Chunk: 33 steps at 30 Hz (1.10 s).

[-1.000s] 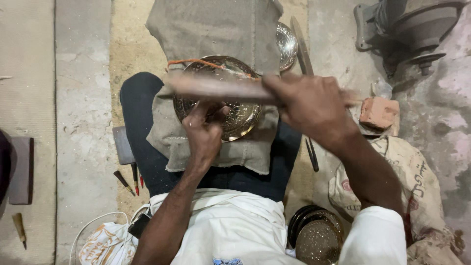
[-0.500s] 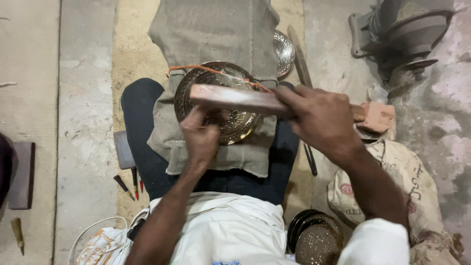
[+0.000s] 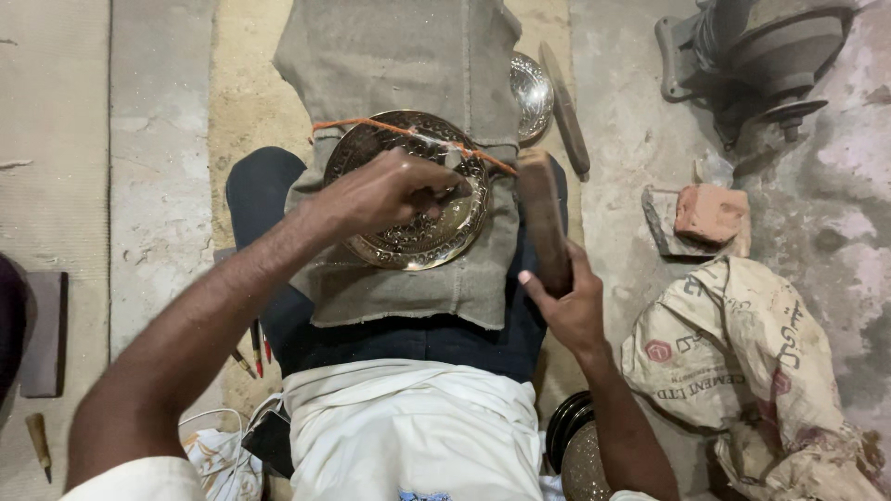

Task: The person sits on the floor with an ornate brass plate resting on a sandbag on their lap. They hold a metal punch against the plate's decorative pattern with one hand and repeatedly strike the punch with a wooden mallet held in the other hand, repositioning the punch across the patterned surface to work the design.

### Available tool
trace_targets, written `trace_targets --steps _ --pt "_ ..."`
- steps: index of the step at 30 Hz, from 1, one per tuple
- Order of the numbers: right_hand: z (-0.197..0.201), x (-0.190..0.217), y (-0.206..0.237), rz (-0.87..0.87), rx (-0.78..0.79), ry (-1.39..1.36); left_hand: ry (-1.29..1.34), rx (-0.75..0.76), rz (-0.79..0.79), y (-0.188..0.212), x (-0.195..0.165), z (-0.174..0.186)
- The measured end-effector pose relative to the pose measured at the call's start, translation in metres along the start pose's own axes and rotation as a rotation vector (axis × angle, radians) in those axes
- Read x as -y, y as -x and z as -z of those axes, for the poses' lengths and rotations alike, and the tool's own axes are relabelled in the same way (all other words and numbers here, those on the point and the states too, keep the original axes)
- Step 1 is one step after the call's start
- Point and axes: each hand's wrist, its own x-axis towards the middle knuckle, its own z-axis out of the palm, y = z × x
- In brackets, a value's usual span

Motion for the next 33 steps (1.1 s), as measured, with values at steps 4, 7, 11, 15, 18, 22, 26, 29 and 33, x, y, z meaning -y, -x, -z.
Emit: trace_targets --steps 4,7,11,15,18,22,26,29,33 --pt "-0.004 -0.016 0.005 -0.032 -0.067 0.054 -0.049 0.038 -0.029 -0.001 -0.002 0.002" --pt "0.001 -0.014 -0.003 -0.002 -0.073 0.0 -0.036 0.014 -0.076 -0.002 -0.004 0.002" --pt "0.02 0.001 -0.017 0.179 0.034 0.288 -0.041 0.054 0.048 0.0 -0.005 0.001" --pt "0.021 0.013 -0.022 0.098 0.033 0.015 0.042 -0.073 0.013 0.006 -0.001 0.002" --pt "0.018 0.009 -0.024 0.102 -0.028 0.331 0.045 -0.113 -0.064 0.009 0.003 -0.001" --pt "0.013 -0.001 -0.031 -0.008 -0.115 -0.104 0.02 -0.172 -0.106 0.01 0.006 -0.006" --pt "0.021 0.002 -0.045 0.294 -0.018 0.188 -0.02 -0.167 -0.06 0.011 0.006 -0.008" --pt "0.018 0.015 -0.048 0.082 0.01 0.074 -0.003 -0.156 -0.065 0.011 0.005 -0.007" --pt "0.016 0.028 -0.045 0.448 -0.014 0.523 0.041 -0.121 -0.076 0.01 0.0 -0.004"
